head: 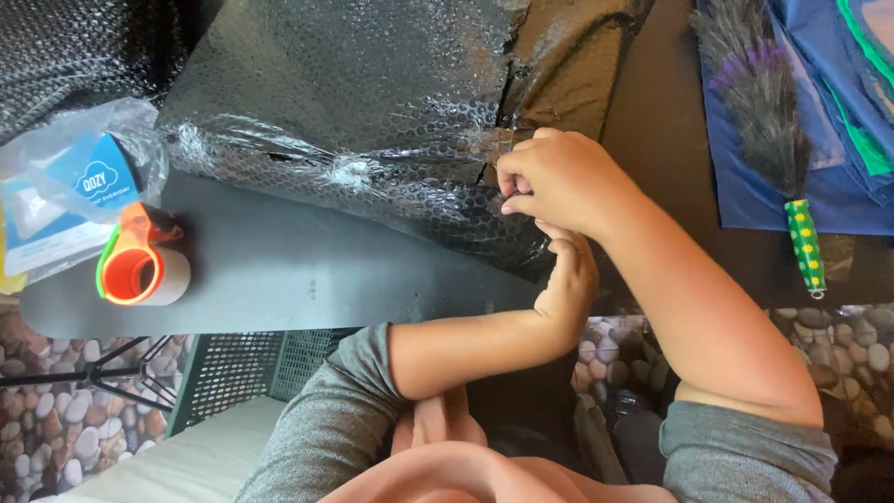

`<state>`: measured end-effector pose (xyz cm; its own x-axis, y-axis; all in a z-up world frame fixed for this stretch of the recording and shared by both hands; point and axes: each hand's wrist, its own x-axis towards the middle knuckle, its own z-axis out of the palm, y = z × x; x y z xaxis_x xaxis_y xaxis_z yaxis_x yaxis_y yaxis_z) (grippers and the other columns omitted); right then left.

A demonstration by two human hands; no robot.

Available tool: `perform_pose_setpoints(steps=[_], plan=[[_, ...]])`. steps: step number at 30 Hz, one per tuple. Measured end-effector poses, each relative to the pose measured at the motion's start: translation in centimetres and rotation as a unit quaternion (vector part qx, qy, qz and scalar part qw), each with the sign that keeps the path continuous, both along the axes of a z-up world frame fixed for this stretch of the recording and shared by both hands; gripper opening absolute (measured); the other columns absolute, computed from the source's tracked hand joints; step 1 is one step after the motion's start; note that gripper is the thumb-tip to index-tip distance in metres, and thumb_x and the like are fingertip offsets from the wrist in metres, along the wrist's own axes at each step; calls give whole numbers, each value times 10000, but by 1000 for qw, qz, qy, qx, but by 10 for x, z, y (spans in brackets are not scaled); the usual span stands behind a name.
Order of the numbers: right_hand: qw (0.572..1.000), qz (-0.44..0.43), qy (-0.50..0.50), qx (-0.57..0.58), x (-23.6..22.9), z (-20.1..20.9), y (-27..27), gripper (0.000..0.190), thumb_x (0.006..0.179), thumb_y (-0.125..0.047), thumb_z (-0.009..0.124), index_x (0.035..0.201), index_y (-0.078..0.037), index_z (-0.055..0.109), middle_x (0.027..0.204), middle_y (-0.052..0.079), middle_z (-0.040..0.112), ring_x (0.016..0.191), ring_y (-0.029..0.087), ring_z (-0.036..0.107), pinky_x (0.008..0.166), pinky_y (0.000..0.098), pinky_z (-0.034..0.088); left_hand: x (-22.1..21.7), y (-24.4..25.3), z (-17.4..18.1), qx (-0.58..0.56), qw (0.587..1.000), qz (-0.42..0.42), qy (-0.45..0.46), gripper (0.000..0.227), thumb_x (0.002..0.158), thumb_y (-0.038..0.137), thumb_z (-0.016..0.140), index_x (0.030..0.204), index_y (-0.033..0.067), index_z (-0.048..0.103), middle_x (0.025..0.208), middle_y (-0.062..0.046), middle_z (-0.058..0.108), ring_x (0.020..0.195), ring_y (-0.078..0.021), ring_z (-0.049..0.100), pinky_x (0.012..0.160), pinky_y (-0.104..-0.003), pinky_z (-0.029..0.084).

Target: Wrapping an item in black bubble wrap, securing it with tape, and dusting the exterior of the package.

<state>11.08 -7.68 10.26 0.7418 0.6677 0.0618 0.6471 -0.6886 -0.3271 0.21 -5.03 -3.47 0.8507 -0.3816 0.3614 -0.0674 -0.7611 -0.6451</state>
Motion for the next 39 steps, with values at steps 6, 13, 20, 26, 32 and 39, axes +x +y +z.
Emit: perform_pose_setpoints(steps=[6, 13, 20, 26, 32, 39], plan=[[982, -37, -184, -36, -11, -15, 0, 571, 687, -423, 893, 1143, -208, 625, 928, 30, 651, 965, 267, 628, 799, 423, 522, 3, -10, -26, -135, 989, -59, -35, 294, 866, -48, 442, 970, -48, 717, 918, -204, 651, 986, -428, 639, 1019, -479, 500], [996, -5, 2, 85, -25, -37, -3, 664, 830, -74, 774, 1427, -171, 498, 1004, 59, 722, 1023, 286, 712, 876, 442, 598, -9, -2, -10, -167, 981, -90, -29, 284, 919, 174, 558, 1146, 103, 712, 1081, -52, 629, 1079, -283, 603, 1011, -463, 478], [945, 12, 201, 259, 2, -26, -19, 676, 740, -22, 862, 1358, -13, 587, 998, 167, 743, 947, 250, 720, 896, 363, 608, 0, 38, 1, -54, 997, -35, -33, 530, 908, 383, 636, 1286, 11, 653, 1319, -222, 640, 1281, -421, 572, 985, -404, 459], [830, -159, 16, 535, 41, -104, -61, 297, 950, -106, 857, 1199, -126, 695, 1048, 33, 724, 1034, 142, 722, 928, 265, 596, -20, 110, 19, -426, 824, -373, 17, 714, 906, 496, 682, 1490, 109, 545, 1549, -233, 501, 1423, -438, 526, 1105, -496, 480], [748, -236, 123, 608, 25, -166, -30, 700, 1081, -330, 536, 1647, -179, 154, 1737, 79, 129, 1597, 178, 135, 1294, 362, 142, -9, 141, 24, -318, 926, -180, 91, 989, 915, 821, 480, 1618, 136, 361, 1689, -101, 313, 1582, -256, 259, 1240, -612, 214], [715, -269, 106, 636, -52, -149, 25, 766, 1023, -302, 558, 1636, -115, 139, 1713, 134, 182, 1552, 215, 238, 1269, 386, 206, -29, 171, 65, -375, 899, -223, 31, 860, 902, 774, 488, 1407, 86, 594, 1290, -98, 624, 1199, -309, 567, 1162, -649, 222]])
